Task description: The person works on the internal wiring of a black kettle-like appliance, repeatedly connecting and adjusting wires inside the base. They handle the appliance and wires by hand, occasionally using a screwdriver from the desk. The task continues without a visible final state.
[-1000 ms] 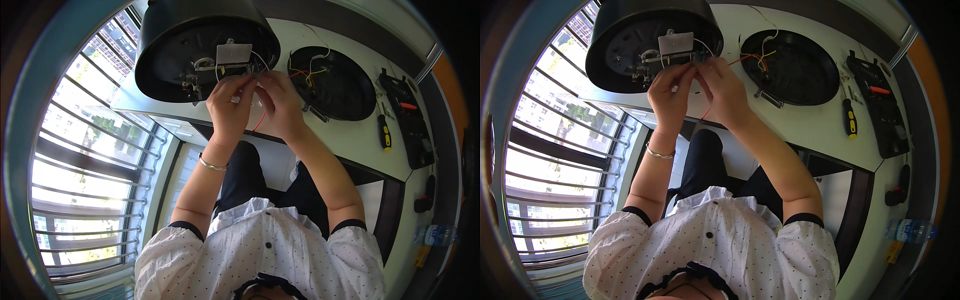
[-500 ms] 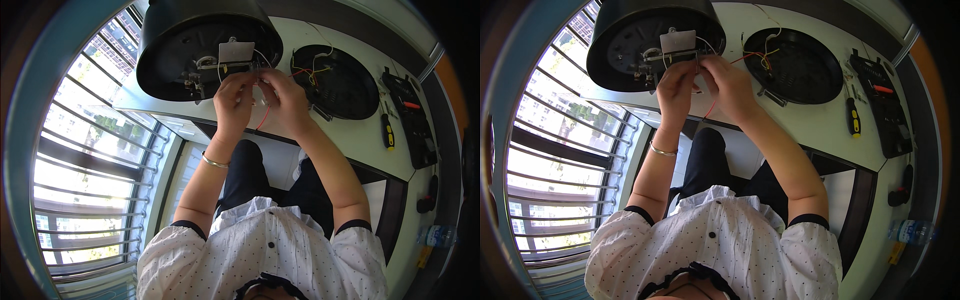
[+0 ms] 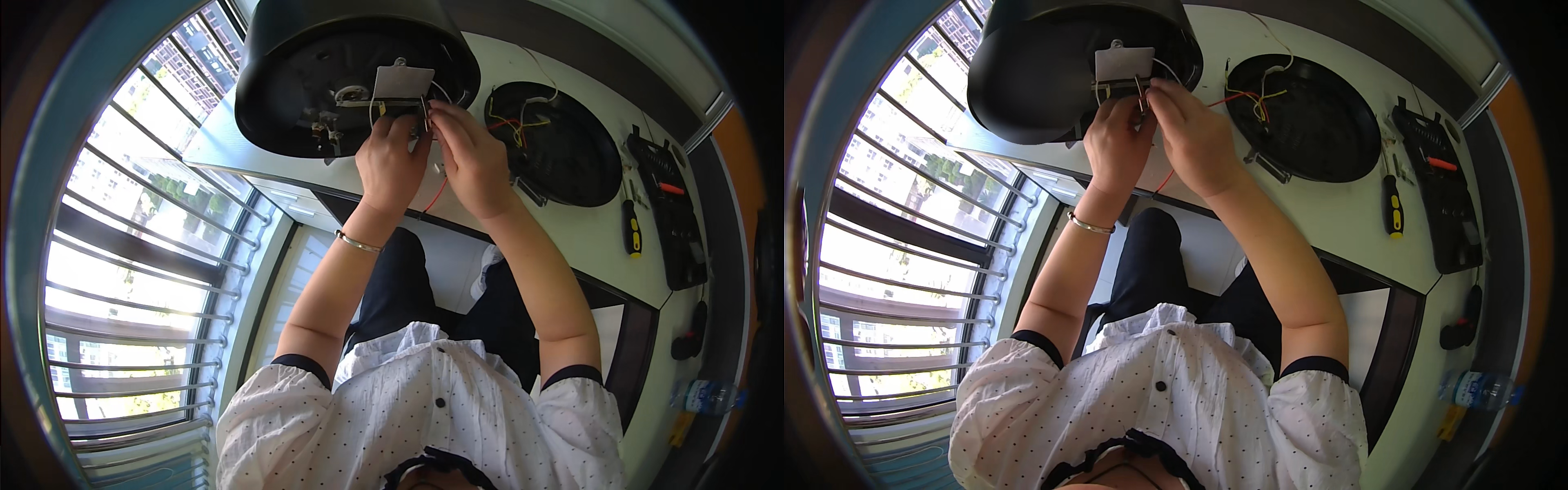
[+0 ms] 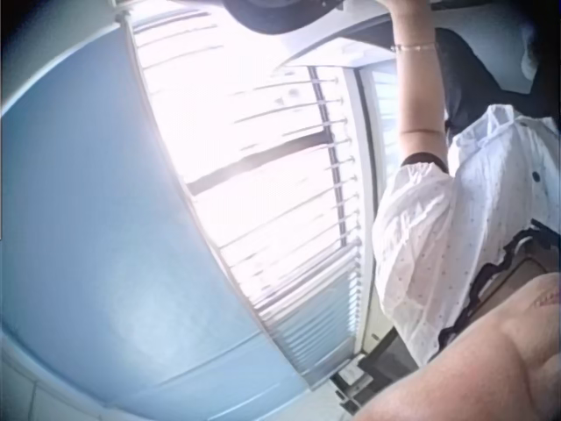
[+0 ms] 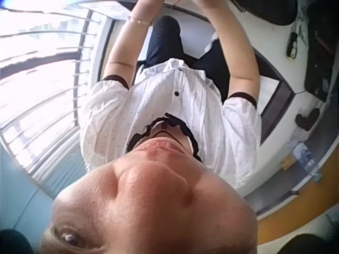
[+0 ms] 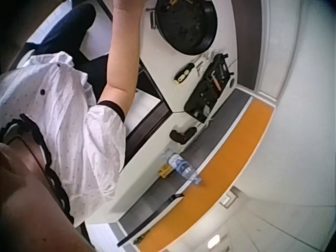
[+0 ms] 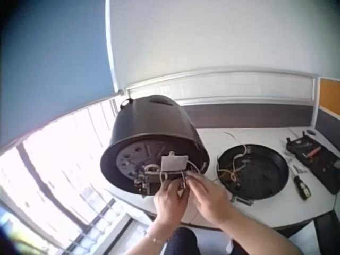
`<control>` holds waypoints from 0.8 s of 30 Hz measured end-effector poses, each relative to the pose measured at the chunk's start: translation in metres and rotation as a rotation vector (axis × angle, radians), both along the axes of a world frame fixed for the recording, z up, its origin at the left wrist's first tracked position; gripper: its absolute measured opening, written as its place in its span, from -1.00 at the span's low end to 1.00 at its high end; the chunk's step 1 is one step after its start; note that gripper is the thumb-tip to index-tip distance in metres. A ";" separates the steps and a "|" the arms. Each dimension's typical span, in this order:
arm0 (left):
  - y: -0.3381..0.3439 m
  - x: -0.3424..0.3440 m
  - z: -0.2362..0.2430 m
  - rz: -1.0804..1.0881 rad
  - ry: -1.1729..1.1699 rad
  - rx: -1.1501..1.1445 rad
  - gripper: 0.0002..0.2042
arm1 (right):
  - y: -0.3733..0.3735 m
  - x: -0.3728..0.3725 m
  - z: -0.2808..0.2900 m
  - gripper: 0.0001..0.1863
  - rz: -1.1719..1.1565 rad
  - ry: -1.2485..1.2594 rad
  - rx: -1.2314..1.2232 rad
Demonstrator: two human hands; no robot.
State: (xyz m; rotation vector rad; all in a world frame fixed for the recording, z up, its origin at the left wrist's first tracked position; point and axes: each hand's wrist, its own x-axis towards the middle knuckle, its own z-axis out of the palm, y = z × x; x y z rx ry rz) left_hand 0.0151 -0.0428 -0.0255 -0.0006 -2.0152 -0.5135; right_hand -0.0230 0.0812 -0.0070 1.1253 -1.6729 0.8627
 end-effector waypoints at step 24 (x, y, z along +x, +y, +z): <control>-0.004 -0.011 0.006 0.036 0.207 0.229 -0.85 | -0.002 0.000 -0.006 -0.75 0.119 -0.145 -0.052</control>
